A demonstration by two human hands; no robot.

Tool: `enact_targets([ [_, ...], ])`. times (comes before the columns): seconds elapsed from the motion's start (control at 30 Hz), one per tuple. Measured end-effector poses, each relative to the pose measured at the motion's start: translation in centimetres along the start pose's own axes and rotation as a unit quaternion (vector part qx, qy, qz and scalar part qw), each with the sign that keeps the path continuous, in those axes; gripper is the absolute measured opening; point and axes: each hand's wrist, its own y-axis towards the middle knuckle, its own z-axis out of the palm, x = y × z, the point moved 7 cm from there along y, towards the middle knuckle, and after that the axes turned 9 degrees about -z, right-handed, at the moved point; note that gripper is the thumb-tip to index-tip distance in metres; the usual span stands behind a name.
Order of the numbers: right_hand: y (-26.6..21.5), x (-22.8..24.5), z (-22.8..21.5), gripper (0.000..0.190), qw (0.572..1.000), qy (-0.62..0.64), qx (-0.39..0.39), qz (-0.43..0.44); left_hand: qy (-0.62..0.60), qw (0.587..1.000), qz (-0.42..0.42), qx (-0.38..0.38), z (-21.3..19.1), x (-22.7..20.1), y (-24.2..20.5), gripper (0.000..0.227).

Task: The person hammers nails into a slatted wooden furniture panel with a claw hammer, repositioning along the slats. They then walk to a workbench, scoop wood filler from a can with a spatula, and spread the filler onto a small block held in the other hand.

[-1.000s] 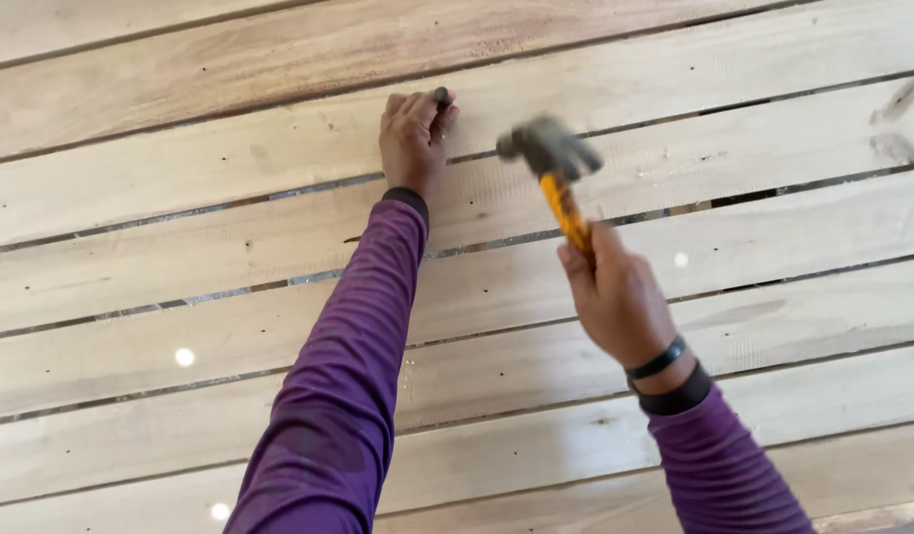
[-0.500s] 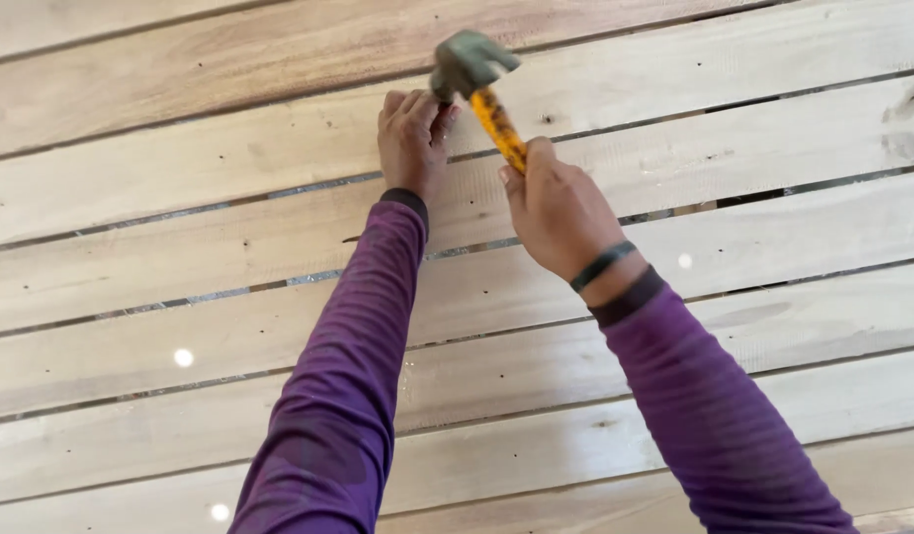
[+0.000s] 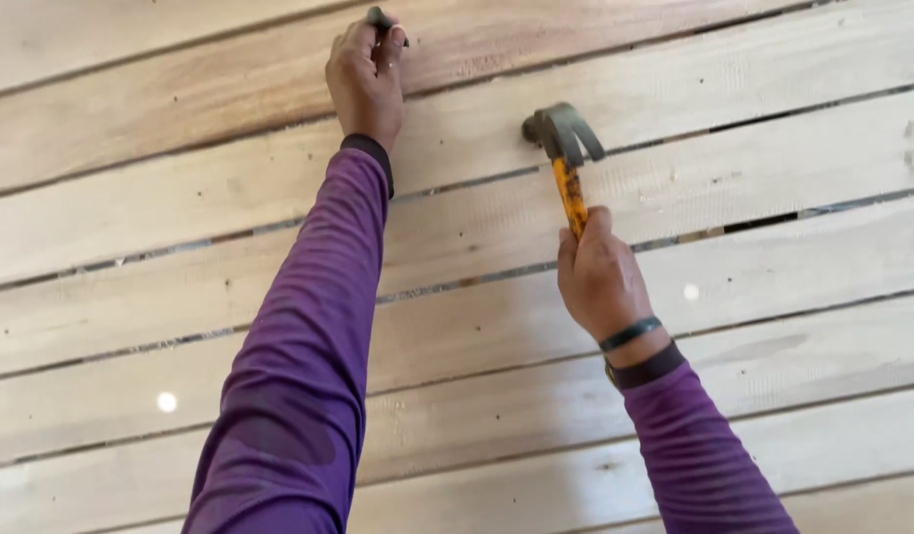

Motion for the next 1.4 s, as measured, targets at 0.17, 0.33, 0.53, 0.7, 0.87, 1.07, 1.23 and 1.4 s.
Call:
enact_targets([
  [0.17, 0.1, -0.2, -0.2, 0.023, 1.0, 0.007, 0.015, 0.024, 0.021, 0.999, 0.031, 0.007, 1.6, -0.6, 1.2, 0.01],
  [0.33, 0.2, 0.5, 0.0, 0.023, 1.0, -0.017, 0.015, 0.021, 0.042, 0.998, 0.04, 0.031, 0.8, -1.3, 0.9, 0.012],
  [0.53, 1.0, 0.9, -0.1, 0.024, 1.0, -0.011, 0.013, 0.008, 0.065, 0.995, 0.074, 0.012, 0.8, -2.0, 0.6, 0.012],
  [0.7, 4.4, 5.5, -3.7, 0.02, 0.996, 0.006, 0.005, -0.087, 0.066, 0.994, 0.089, 0.003, 0.9, -2.0, 0.3, 0.01],
  [0.87, 8.1, 13.7, -7.9, 0.018, 0.965, 0.008, -0.096, -0.243, 0.067, 0.993, 0.101, 0.006, 0.6, -3.0, 0.7, 0.011],
  [1.07, 11.1, 11.6, -2.5, 0.021, 0.962, -0.028, -0.03, -0.269, 0.094, 0.989, 0.115, 0.005, 0.3, -3.2, 0.3, 0.008],
  [1.23, 9.7, 7.0, -2.2, 0.024, 0.993, 0.01, -0.005, -0.115, 0.054, 0.997, 0.055, -0.005, -0.1, -2.1, 0.8, 0.011],
  [1.4, 9.6, 0.6, -1.7, 0.026, 0.997, -0.033, -0.016, -0.072, -0.032, 0.998, -0.047, 0.022, 1.5, 0.6, 3.5, 0.011],
])
